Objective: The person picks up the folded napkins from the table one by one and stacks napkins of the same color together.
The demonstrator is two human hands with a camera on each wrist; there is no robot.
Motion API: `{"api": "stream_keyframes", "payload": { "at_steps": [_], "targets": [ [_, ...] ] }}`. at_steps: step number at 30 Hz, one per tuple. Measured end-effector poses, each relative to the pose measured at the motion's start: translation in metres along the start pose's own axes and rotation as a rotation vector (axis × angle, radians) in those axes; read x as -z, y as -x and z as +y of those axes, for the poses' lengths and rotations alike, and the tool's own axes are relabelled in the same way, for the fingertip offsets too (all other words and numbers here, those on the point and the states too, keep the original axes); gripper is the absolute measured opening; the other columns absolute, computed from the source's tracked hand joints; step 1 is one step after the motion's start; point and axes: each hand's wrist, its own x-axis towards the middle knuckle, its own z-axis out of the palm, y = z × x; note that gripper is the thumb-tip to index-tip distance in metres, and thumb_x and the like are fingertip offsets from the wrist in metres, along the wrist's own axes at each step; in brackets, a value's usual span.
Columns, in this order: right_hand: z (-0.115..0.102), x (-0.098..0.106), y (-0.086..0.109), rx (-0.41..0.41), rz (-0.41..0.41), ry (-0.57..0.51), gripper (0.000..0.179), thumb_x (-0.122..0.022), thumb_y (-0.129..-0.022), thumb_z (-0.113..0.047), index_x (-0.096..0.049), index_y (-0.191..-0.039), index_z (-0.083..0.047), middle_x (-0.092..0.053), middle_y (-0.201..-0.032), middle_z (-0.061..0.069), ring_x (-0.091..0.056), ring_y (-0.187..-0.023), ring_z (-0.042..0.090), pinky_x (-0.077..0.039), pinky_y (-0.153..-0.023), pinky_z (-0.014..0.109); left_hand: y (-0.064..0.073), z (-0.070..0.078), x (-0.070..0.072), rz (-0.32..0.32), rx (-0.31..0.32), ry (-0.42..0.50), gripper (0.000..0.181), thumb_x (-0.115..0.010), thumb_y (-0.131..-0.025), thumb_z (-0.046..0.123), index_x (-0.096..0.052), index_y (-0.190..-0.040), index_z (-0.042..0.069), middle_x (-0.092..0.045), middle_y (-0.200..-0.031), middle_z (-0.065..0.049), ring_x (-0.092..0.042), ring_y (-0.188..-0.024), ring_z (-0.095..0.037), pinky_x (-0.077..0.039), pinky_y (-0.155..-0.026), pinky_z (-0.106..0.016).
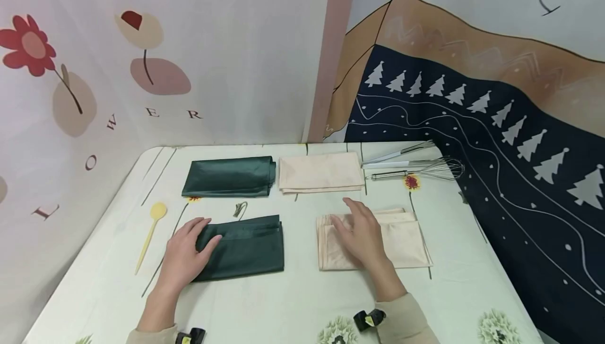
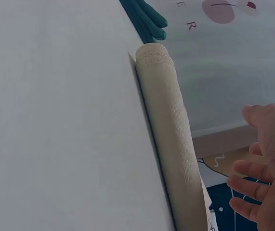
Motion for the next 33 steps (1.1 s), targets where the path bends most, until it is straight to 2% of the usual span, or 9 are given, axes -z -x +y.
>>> {"api": "stream_keyframes", "payload": {
  "at_steps": [12,27,33],
  "targets": [
    [-0.004,-0.011,-0.004,0.023,-0.029,-0.057,0.052,-0.074,-0.093,-0.030,-0.061,-0.135,-0.001,-0.066,-0.125,0.016,-0.062,-0.116,0.039,-0.049,-0.097,0.056,0.004,-0.007,0.008,-0.015,0.052,0.060,0.054,-0.073,-0.095,0.028,-0.058,-0.137,-0.002,-0.052,-0.139,-0.024,-0.048,-0.129,-0.044,-0.037,-0.108,-0.061],
    [-0.023,-0.030,-0.010,0.023,-0.119,-0.149,0.053,-0.073,-0.095,-0.030,-0.059,-0.137,-0.001,-0.066,-0.124,0.018,-0.064,-0.114,0.031,-0.054,-0.093,0.051,0.012,-0.029,0.024,-0.010,0.155,0.125,0.054,-0.068,-0.099,0.031,-0.054,-0.139,-0.002,-0.049,-0.142,-0.026,-0.046,-0.131,-0.046,-0.036,-0.108,-0.061],
    [-0.034,-0.041,-0.012,-0.009,-0.189,-0.151,0.056,-0.072,-0.096,-0.032,-0.056,-0.140,-0.002,-0.065,-0.128,0.017,-0.063,-0.117,0.030,-0.054,-0.093,0.048,0.013,-0.036,0.028,-0.057,0.216,0.125,0.058,-0.066,-0.099,0.032,-0.050,-0.143,-0.003,-0.045,-0.146,-0.028,-0.042,-0.135,-0.046,-0.035,-0.110,-0.062]
  ]
}}
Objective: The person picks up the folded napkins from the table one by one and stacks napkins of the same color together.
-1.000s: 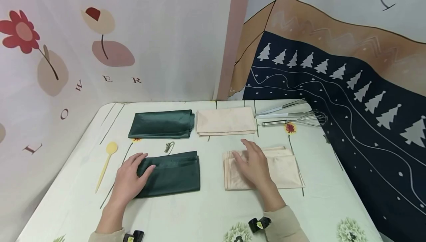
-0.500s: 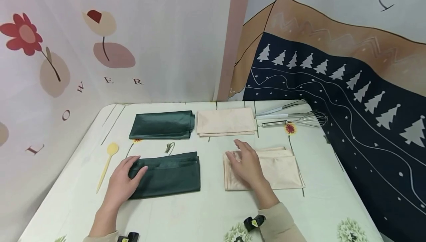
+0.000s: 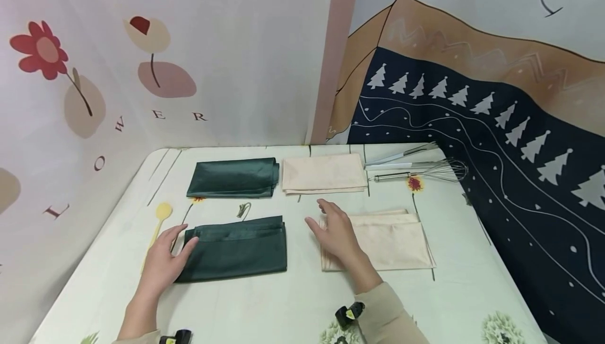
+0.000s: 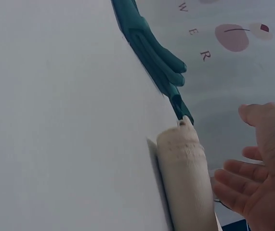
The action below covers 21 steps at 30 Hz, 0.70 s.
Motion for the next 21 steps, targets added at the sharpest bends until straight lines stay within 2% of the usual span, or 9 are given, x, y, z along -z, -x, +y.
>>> {"api": "stream_keyframes", "payload": {
  "at_steps": [6,12,17,21],
  "targets": [
    [-0.007,-0.012,-0.003,-0.011,-0.051,-0.017,0.058,-0.073,-0.095,-0.032,-0.056,-0.141,-0.002,-0.065,-0.129,0.016,-0.063,-0.117,0.028,-0.054,-0.095,0.045,0.000,-0.004,-0.001,-0.043,0.040,0.017,0.060,-0.065,-0.100,0.032,-0.047,-0.145,-0.004,-0.044,-0.147,-0.028,-0.041,-0.136,-0.046,-0.034,-0.112,-0.061],
    [-0.011,-0.023,-0.003,0.011,-0.077,-0.003,0.057,-0.074,-0.094,-0.030,-0.056,-0.140,0.000,-0.066,-0.126,0.017,-0.064,-0.115,0.030,-0.053,-0.096,0.045,-0.001,-0.007,-0.002,-0.041,0.050,0.044,0.060,-0.064,-0.101,0.034,-0.047,-0.145,-0.004,-0.046,-0.146,-0.028,-0.049,-0.129,-0.047,-0.042,-0.106,-0.060],
    [-0.015,-0.031,-0.002,0.008,-0.109,0.019,0.058,-0.073,-0.095,-0.033,-0.056,-0.141,-0.002,-0.066,-0.126,0.014,-0.063,-0.117,0.029,-0.050,-0.099,0.046,-0.001,-0.010,-0.003,-0.062,0.093,0.074,0.061,-0.063,-0.102,0.034,-0.046,-0.147,-0.003,-0.047,-0.145,-0.028,-0.051,-0.127,-0.045,-0.047,-0.102,-0.058],
    [-0.018,-0.037,-0.002,0.008,-0.142,-0.030,0.056,-0.073,-0.095,-0.031,-0.057,-0.139,-0.001,-0.066,-0.124,0.014,-0.065,-0.112,0.028,-0.053,-0.096,0.044,-0.001,-0.012,-0.004,-0.088,0.128,0.096,0.063,-0.063,-0.101,0.035,-0.043,-0.149,-0.002,-0.046,-0.146,-0.028,-0.051,-0.128,-0.045,-0.046,-0.103,-0.056]
  ]
}}
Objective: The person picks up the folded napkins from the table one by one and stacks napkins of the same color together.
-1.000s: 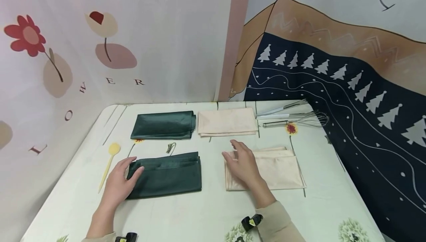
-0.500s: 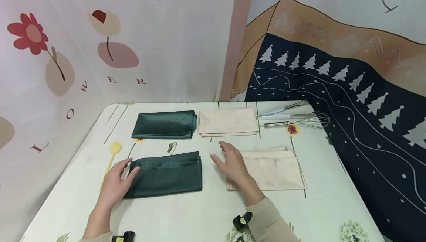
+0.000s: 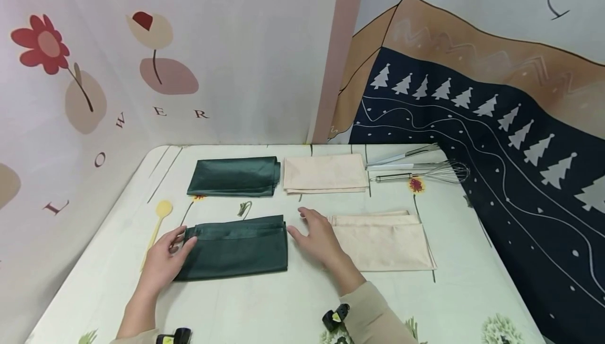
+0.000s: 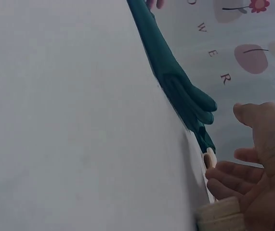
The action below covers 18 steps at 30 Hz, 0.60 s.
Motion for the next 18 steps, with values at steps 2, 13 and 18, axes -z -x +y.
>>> {"api": "stream_keyframes", "payload": {
  "at_steps": [2,13,18],
  "targets": [
    [-0.002,-0.003,0.000,-0.004,-0.024,-0.044,0.054,-0.072,-0.096,-0.030,-0.057,-0.138,0.001,-0.066,-0.122,0.015,-0.067,-0.110,0.027,-0.054,-0.095,0.042,0.000,-0.001,0.000,-0.003,-0.001,-0.002,0.063,-0.065,-0.100,0.033,-0.043,-0.149,-0.002,-0.046,-0.146,-0.028,-0.051,-0.128,-0.045,-0.047,-0.103,-0.056],
    [-0.002,-0.013,0.001,0.015,-0.071,-0.157,0.039,-0.072,-0.094,-0.005,-0.061,-0.128,0.009,-0.067,-0.110,0.016,-0.069,-0.100,0.026,-0.057,-0.086,0.029,-0.002,-0.010,-0.005,0.040,-0.057,-0.022,0.061,-0.079,-0.088,0.009,-0.052,-0.140,-0.007,-0.060,-0.122,-0.028,-0.065,-0.100,-0.038,-0.054,-0.089,-0.051],
    [-0.003,-0.014,0.001,0.012,-0.091,-0.202,0.037,-0.072,-0.094,-0.005,-0.062,-0.126,0.010,-0.068,-0.110,0.018,-0.069,-0.098,0.028,-0.058,-0.085,0.028,-0.002,-0.011,-0.005,0.056,-0.038,-0.019,0.061,-0.081,-0.087,0.009,-0.054,-0.139,-0.007,-0.062,-0.120,-0.027,-0.066,-0.098,-0.036,-0.055,-0.087,-0.049]
  ]
}}
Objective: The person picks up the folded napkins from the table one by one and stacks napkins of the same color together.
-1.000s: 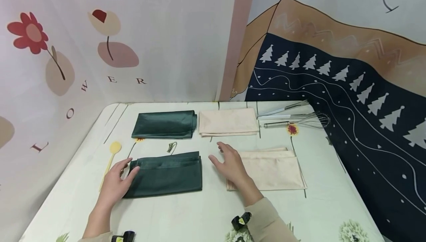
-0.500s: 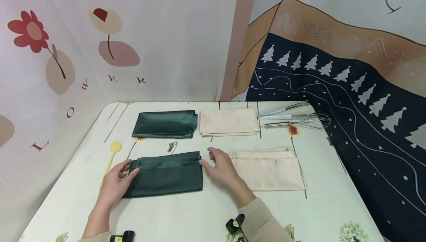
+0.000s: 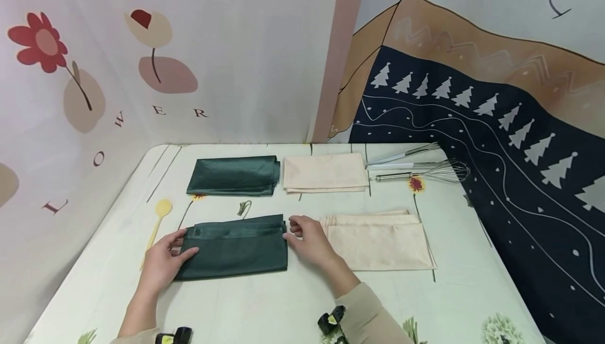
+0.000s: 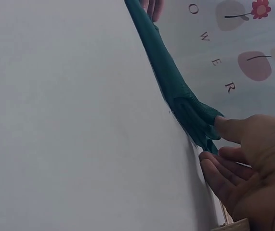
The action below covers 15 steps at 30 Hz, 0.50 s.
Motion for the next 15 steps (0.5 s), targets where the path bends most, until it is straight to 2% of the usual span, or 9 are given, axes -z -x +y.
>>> {"api": "stream_keyframes", "payload": {
  "at_steps": [4,10,12,15],
  "targets": [
    [-0.0003,0.0001,0.0011,-0.032,-0.023,0.002,0.044,-0.073,-0.095,-0.014,-0.060,-0.131,0.008,-0.067,-0.114,0.016,-0.069,-0.101,0.027,-0.057,-0.087,0.031,-0.0002,0.0008,-0.0003,0.007,0.019,0.014,0.061,-0.082,-0.085,0.008,-0.055,-0.138,-0.007,-0.065,-0.115,-0.025,-0.066,-0.098,-0.034,-0.056,-0.086,-0.045],
    [-0.0017,-0.0002,0.0021,-0.063,-0.080,-0.013,0.058,-0.072,-0.096,-0.023,-0.052,-0.141,0.008,-0.065,-0.121,0.014,-0.069,-0.102,0.024,-0.057,-0.088,0.034,0.0000,0.0033,-0.0002,0.013,0.045,0.025,0.060,-0.083,-0.084,0.008,-0.057,-0.136,-0.007,-0.068,-0.109,-0.023,-0.065,-0.094,-0.030,-0.054,-0.076,-0.029],
    [-0.0024,-0.0004,0.0027,-0.067,-0.089,-0.021,0.058,-0.072,-0.096,-0.022,-0.051,-0.142,0.008,-0.064,-0.122,0.014,-0.068,-0.103,0.024,-0.057,-0.088,0.032,0.0000,0.0038,-0.0005,0.016,0.051,0.025,0.060,-0.083,-0.084,0.008,-0.057,-0.136,-0.008,-0.068,-0.110,-0.024,-0.064,-0.095,-0.030,-0.054,-0.076,-0.029],
    [-0.0037,-0.0007,0.0030,-0.073,-0.095,-0.034,0.059,-0.071,-0.097,-0.022,-0.050,-0.143,0.008,-0.064,-0.122,0.014,-0.068,-0.105,0.023,-0.056,-0.088,0.030,-0.0003,0.0047,-0.0011,0.024,0.052,0.022,0.059,-0.083,-0.085,0.009,-0.057,-0.135,-0.009,-0.068,-0.112,-0.026,-0.064,-0.094,-0.031,-0.055,-0.079,-0.036]
  ]
}}
